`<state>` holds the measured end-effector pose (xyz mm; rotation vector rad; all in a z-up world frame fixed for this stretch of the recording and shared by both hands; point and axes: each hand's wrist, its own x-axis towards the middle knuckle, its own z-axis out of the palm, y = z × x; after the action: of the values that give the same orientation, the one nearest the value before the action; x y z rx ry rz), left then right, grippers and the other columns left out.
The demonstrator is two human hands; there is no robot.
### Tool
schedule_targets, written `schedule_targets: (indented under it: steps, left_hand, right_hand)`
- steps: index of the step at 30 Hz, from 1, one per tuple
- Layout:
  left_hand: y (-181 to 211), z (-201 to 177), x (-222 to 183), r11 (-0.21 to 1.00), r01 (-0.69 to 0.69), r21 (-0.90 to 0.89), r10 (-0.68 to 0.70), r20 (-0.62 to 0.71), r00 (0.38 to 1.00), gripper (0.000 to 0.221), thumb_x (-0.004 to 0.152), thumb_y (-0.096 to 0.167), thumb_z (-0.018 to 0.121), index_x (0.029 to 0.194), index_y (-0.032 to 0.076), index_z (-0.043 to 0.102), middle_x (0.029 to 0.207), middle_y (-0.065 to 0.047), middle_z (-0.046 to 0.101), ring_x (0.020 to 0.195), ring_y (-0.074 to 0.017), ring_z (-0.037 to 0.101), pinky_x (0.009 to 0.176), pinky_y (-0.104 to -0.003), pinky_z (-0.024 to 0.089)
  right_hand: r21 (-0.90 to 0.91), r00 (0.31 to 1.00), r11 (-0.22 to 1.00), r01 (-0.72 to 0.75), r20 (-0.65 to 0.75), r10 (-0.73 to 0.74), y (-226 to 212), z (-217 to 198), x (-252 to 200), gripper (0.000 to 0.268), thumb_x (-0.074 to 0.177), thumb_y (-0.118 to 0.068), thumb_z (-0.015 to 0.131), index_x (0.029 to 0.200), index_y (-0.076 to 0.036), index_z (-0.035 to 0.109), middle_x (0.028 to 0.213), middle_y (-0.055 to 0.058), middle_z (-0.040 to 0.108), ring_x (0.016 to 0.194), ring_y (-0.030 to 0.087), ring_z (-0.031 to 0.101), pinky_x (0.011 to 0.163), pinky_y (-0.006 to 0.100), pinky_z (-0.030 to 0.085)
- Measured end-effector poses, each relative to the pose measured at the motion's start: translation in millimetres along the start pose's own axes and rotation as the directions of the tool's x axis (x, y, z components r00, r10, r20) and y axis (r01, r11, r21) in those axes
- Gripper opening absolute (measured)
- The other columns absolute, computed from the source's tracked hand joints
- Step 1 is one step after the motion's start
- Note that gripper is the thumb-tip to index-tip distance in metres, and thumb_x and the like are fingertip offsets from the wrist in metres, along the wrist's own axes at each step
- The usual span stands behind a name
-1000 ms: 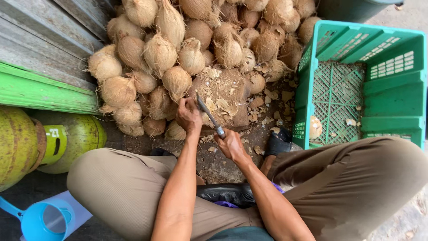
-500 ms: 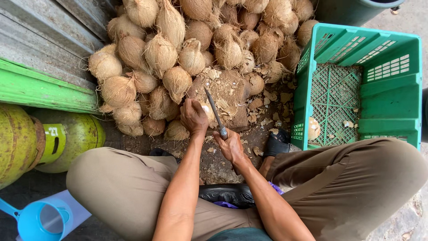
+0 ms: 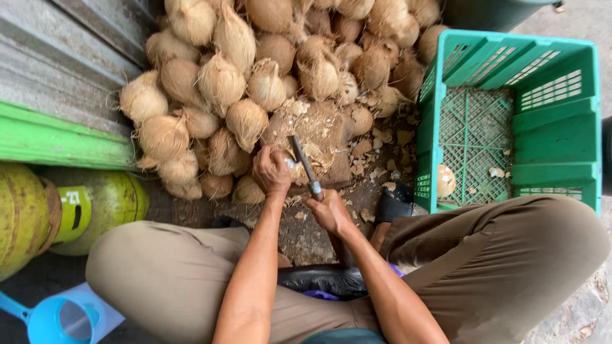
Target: The person sits on the ground and uses a machete to peel the husk off coconuts. They repeatedly strike the coconut against a wooden block to remove the outer layer and place the peeled coconuts into a green crate.
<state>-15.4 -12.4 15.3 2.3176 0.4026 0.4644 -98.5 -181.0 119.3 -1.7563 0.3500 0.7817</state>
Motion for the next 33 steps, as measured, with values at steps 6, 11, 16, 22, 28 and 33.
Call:
schedule_targets:
  steps: [6, 11, 16, 22, 28, 33]
  left_hand:
    - [-1.5, 1.0, 4.6, 0.992, -0.127, -0.011, 0.127, 0.015, 0.992, 0.035, 0.104, 0.032, 0.033, 0.080, 0.017, 0.053, 0.077, -0.002, 0.061, 0.071, -0.0187, 0.058, 0.063, -0.037, 0.048]
    - [7.4, -12.8, -3.7, 0.981, -0.172, 0.088, 0.174, -0.014, 0.985, 0.033, 0.107, 0.034, 0.039, 0.086, 0.014, 0.055, 0.078, -0.007, 0.060, 0.072, -0.0238, 0.056, 0.063, -0.041, 0.046]
    - [2.3, -13.2, -3.8, 0.992, -0.114, 0.047, 0.112, 0.044, 0.993, 0.031, 0.103, 0.031, 0.037, 0.081, 0.016, 0.053, 0.074, -0.004, 0.057, 0.068, -0.0194, 0.056, 0.060, -0.038, 0.046]
    - [-16.8, 1.3, 3.9, 0.996, -0.083, 0.035, 0.082, 0.044, 0.996, 0.030, 0.101, 0.032, 0.036, 0.080, 0.018, 0.052, 0.070, -0.002, 0.056, 0.065, -0.0175, 0.053, 0.057, -0.034, 0.044]
    - [-12.1, -4.6, -1.3, 0.996, -0.071, 0.054, 0.067, 0.064, 0.996, 0.029, 0.103, 0.034, 0.038, 0.084, 0.019, 0.054, 0.072, -0.002, 0.056, 0.064, -0.0174, 0.053, 0.056, -0.036, 0.041]
    - [-1.3, -13.7, -0.7, 0.992, -0.125, 0.035, 0.124, 0.023, 0.992, 0.031, 0.104, 0.033, 0.039, 0.084, 0.017, 0.056, 0.073, -0.004, 0.058, 0.066, -0.0184, 0.055, 0.060, -0.037, 0.045]
  right_hand:
    - [0.152, 0.957, 0.954, 0.260, -0.174, -0.233, 5.5, 2.8, 19.4, 0.024, 0.094, -0.021, 0.066, 0.076, -0.006, 0.061, 0.056, 0.000, 0.054, 0.044, 0.012, 0.048, 0.041, 0.032, 0.041]
    - [0.012, 0.977, 0.978, 0.207, -0.048, -0.206, 18.4, 16.3, 27.8, 0.012, 0.095, -0.026, 0.061, 0.091, -0.020, 0.072, 0.056, 0.000, 0.051, 0.047, 0.012, 0.046, 0.045, 0.032, 0.040]
    - [-0.018, 0.999, 0.999, 0.045, -0.008, -0.045, 14.8, 9.8, 19.8, 0.027, 0.096, -0.029, 0.063, 0.076, -0.013, 0.056, 0.056, 0.000, 0.050, 0.044, 0.013, 0.044, 0.042, 0.033, 0.039]
    - [0.181, 0.962, 0.952, 0.247, -0.162, -0.219, 14.2, 8.1, 31.7, 0.032, 0.096, -0.028, 0.064, 0.072, -0.012, 0.051, 0.056, -0.001, 0.051, 0.041, 0.012, 0.045, 0.038, 0.031, 0.043]
    - [-0.021, 0.997, 0.997, -0.075, 0.006, 0.076, 28.1, 16.5, 32.1, 0.022, 0.096, -0.026, 0.064, 0.080, -0.013, 0.056, 0.057, 0.000, 0.051, 0.042, 0.013, 0.043, 0.038, 0.030, 0.039]
    - [0.125, 0.996, 0.991, 0.052, -0.072, -0.043, 18.3, 9.9, 28.7, 0.029, 0.097, -0.029, 0.064, 0.079, -0.009, 0.052, 0.056, 0.001, 0.050, 0.040, 0.013, 0.044, 0.037, 0.032, 0.042]
